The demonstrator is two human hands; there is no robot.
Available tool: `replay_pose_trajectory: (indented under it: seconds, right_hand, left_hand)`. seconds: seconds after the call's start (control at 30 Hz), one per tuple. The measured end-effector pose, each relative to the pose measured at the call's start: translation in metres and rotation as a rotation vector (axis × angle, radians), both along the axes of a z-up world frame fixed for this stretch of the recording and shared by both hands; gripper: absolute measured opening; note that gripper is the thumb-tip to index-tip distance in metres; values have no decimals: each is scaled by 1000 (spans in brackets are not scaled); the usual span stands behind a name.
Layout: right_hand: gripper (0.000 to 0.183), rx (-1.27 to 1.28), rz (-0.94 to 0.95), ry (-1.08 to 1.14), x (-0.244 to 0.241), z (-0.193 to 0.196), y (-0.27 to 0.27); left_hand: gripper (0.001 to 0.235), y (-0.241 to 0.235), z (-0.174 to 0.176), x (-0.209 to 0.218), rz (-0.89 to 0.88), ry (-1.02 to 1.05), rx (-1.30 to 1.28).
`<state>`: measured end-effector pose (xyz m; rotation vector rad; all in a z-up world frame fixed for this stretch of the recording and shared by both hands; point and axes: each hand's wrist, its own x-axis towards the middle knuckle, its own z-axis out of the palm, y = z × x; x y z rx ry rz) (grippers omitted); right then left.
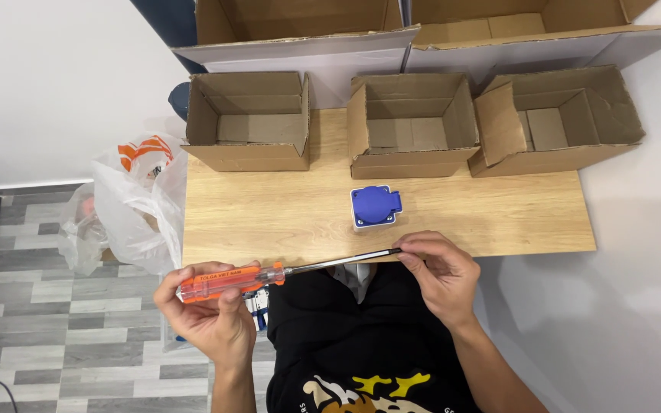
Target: Assembling electrical components using a screwdriver and organizing them into cardboard boxes.
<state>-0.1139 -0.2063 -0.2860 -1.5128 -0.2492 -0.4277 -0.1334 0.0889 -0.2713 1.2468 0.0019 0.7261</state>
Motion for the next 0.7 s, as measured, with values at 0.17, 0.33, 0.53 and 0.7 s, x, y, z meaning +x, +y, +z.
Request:
replay_pose_trajectory:
  seconds: [0.17,0.33,0.53,0.7]
  right_hand:
    - [11,-119,1,-117,5,13,0]
    - [15,-223,-19,-183,7,18,-4]
    - [17,-269,65,-243,16,17,-6]
    - [30,-375,172,-205,25,34,0]
  left_hand:
    - [58,4,-10,3,106,58,143]
    - [54,-9,1,4,66,60,158]
    - [74,-23,25,2,-111,38,106]
    - [79,-14,32,-4,-94,-17,99]
